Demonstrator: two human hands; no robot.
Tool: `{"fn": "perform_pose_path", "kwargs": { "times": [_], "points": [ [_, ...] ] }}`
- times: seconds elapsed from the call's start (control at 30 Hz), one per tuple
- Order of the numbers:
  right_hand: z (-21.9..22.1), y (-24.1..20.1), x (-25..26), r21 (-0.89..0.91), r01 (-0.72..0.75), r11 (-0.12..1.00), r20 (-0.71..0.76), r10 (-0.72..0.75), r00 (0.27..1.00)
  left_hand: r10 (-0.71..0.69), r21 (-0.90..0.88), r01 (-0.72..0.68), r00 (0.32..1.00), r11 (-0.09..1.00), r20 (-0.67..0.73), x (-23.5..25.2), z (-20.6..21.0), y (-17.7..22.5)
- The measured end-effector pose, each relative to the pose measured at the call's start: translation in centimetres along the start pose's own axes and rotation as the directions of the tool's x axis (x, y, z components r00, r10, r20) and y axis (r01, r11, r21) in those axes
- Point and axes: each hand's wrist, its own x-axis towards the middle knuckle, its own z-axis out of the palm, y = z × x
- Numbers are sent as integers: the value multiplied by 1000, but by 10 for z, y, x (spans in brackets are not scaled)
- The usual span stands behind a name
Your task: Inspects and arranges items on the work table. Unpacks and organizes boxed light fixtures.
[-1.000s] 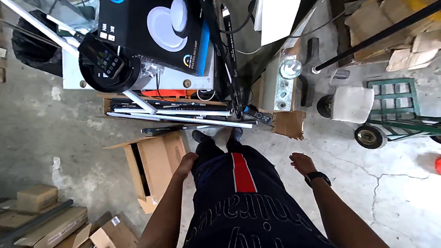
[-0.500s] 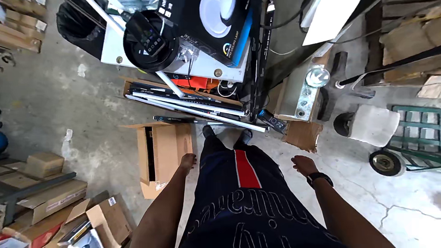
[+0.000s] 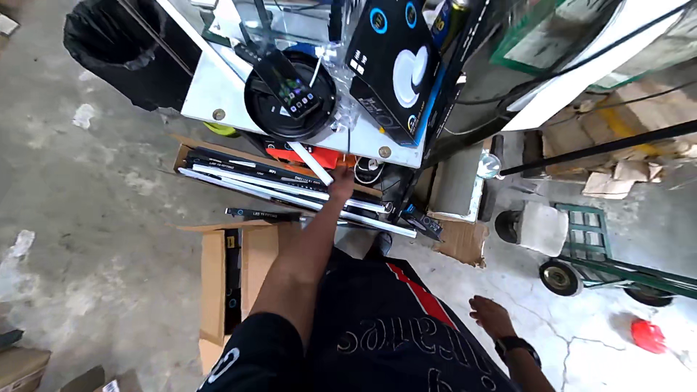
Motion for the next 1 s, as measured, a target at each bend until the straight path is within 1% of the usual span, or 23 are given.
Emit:
{"fn": "perform_pose_path", "kwargs": {
  "times": [0.07,0.13,0.2,0.27,0.33,0.4,0.43,0.5,0.53,0.57,0.63,0.73,0.8,0.87,0.93,1.0],
  "points": [
    [24,0,-16,49,-3,999,-21,4,1000,93,-140,-89,995,986,24,-23,5,13],
    [44,-3,-29,107,-16,994,-40,20,999,182,-309,-158,982,938,52,-46,2,29],
    [57,-8,-40,144,8,989,-68,2,998,284,-385,-248,958,889,40,-64,-8,46],
    [64,-26,-48,158,109,981,-121,-90,988,417,-399,-371,908,839,33,-75,-24,62],
    [67,-61,-55,159,285,945,-195,-253,948,499,-376,-454,866,808,24,-81,-43,79],
    [65,-117,-72,149,453,879,-231,-415,880,526,-345,-490,850,800,14,-85,-57,87],
    [64,-148,-83,141,547,825,-241,-507,828,532,-336,-496,846,801,19,-87,-61,88],
    [65,-209,-104,148,743,653,-261,-698,666,544,-335,-501,838,798,42,-88,-64,84],
    [65,-239,-112,153,810,566,-256,-769,586,539,-338,-492,841,803,57,-88,-63,80],
    [66,-266,-120,151,850,504,-243,-815,526,528,-345,-478,847,808,64,-88,-62,77],
    [71,-313,-131,154,891,427,-224,-863,453,522,-364,-467,851,806,65,-90,-61,74],
    [79,-369,-151,189,900,392,-192,-884,426,558,-386,-495,827,778,65,-92,-59,73],
    [88,-393,-161,209,896,393,-166,-888,428,578,-388,-515,814,765,60,-91,-56,71],
    [97,-406,-161,200,896,397,-168,-887,431,586,-370,-526,808,766,65,-91,-57,71],
    [102,-412,-157,207,896,392,-202,-879,431,600,-338,-549,797,765,63,-90,-58,71],
    [103,-412,-154,209,909,361,-242,-881,406,639,-327,-582,764,744,93,-88,-60,68]
  ]
}}
